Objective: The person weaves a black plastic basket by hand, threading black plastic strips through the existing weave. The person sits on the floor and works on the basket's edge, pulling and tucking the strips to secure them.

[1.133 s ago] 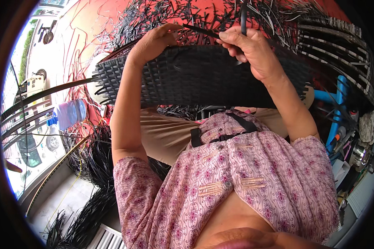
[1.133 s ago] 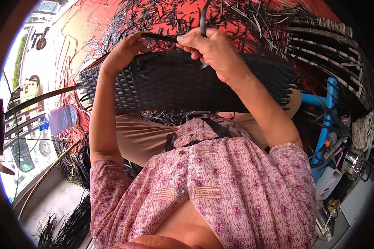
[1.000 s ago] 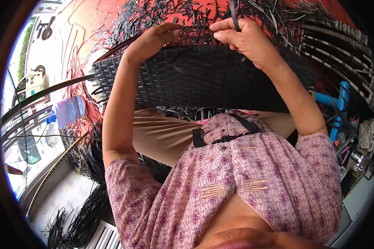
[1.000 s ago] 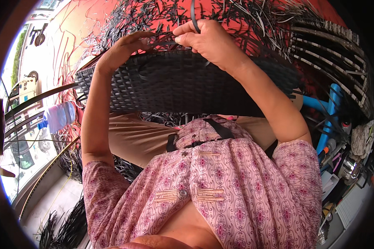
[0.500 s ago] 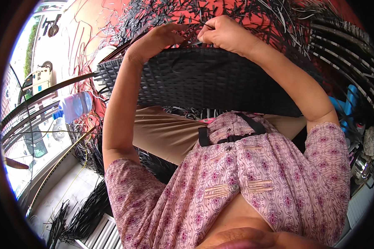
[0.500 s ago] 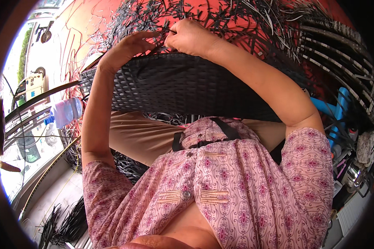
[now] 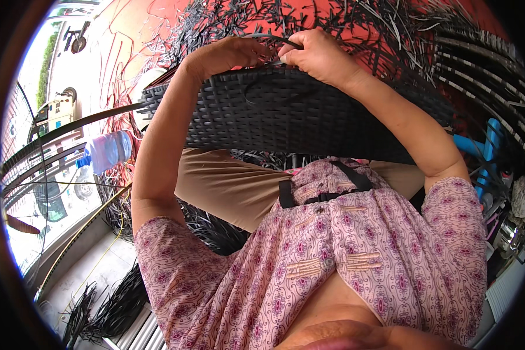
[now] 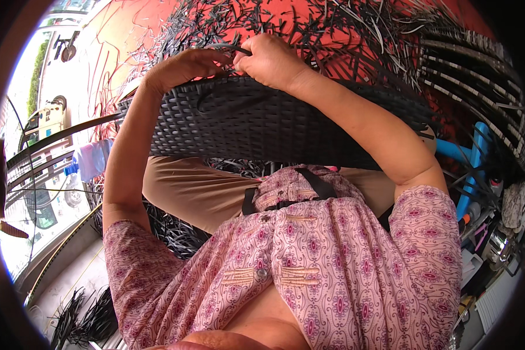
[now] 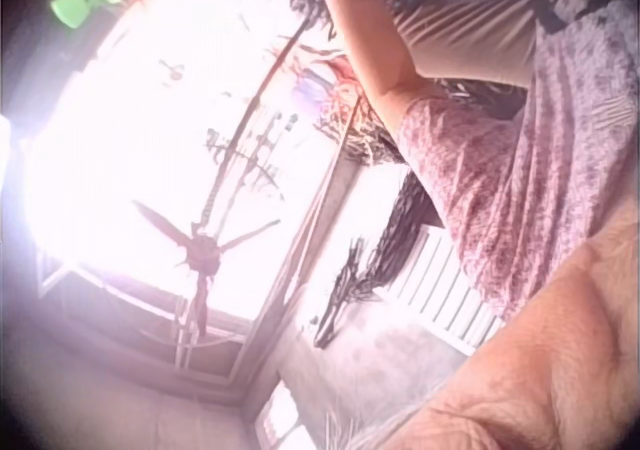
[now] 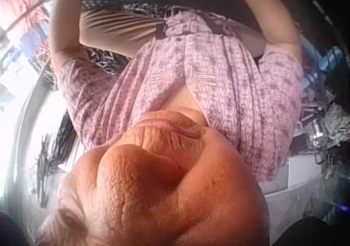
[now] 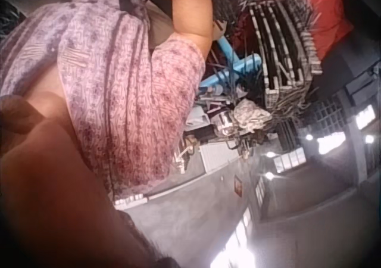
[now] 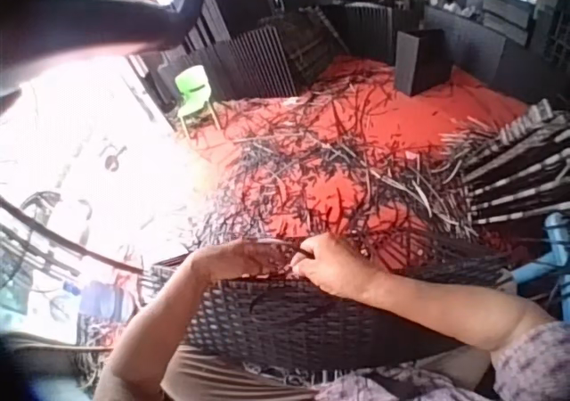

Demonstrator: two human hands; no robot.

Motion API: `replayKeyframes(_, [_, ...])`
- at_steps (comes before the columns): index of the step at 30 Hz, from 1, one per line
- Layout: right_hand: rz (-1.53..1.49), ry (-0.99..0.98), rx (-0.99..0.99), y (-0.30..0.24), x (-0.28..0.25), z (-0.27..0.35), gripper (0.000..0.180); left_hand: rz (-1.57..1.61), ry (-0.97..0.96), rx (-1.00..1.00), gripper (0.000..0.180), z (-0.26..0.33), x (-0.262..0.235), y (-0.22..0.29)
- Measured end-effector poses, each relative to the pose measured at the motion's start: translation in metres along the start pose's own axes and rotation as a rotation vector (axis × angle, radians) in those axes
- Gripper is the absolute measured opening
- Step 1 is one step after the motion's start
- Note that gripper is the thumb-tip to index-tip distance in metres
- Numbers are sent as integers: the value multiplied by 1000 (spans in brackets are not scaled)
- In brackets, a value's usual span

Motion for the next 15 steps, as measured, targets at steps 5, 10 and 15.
replayKeyframes(5, [57,62,-34,-12,-3,12,16,107,-42,3,40,-3,-6,-9])
replayKeyframes(10, [27,107,-87,2,1,8,22,253,-34,29,31,-8,-11,-16])
replayKeyframes(15, [-153,4,29,6,-4,4,31,77,101,4,28,4,-18,-1])
Point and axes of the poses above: each hand's wrist, its own z-axis away from the middle knuckle, its own x-axis out of the palm, y = z × x, the point moved 2 cm from there along -z, towards the middle knuckle, and after that the axes turned 5 degrees about y, right-handed, at the moved point
